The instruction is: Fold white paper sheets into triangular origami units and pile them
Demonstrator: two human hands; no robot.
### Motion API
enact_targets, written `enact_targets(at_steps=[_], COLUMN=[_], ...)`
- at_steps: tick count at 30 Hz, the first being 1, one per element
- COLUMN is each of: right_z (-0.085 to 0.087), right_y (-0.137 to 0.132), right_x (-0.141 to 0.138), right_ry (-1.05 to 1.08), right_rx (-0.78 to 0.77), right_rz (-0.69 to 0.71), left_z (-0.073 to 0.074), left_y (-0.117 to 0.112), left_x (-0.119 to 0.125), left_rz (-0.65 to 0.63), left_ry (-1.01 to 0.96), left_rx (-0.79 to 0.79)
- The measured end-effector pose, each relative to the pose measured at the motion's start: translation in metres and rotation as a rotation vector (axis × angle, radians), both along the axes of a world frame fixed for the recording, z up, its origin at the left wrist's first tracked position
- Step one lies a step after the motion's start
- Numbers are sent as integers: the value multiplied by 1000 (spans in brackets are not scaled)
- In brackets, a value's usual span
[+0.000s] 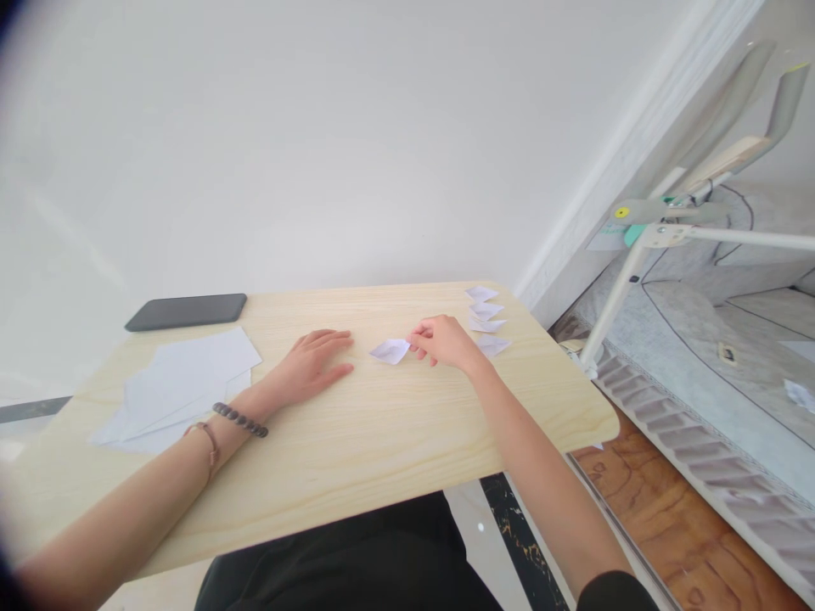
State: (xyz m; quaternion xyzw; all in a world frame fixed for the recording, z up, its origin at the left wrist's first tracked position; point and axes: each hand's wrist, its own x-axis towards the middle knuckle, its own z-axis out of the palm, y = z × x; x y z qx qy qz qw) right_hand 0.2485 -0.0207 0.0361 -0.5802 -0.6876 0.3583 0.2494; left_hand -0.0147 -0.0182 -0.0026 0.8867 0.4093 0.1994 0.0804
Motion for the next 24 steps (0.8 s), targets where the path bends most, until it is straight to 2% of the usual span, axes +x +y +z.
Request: enact_targets(at_steps=[7,12,18,24], right_z=[10,15,16,19], right_y=[-47,-66,-69,-65], right_x=[71,108,129,125], right_ry=[-102,-213,-289,-519], right_rx=[-72,-104,-101,35], right_rz=[-159,-293,-451,-516], left_z=[-4,-3,-1,-1], left_y=[-2,-2,-2,-2], left_x=[10,11,12,12], left_rz=[-36,-29,-31,-30], left_ry=[100,102,94,82], left_rx=[27,38,19,1])
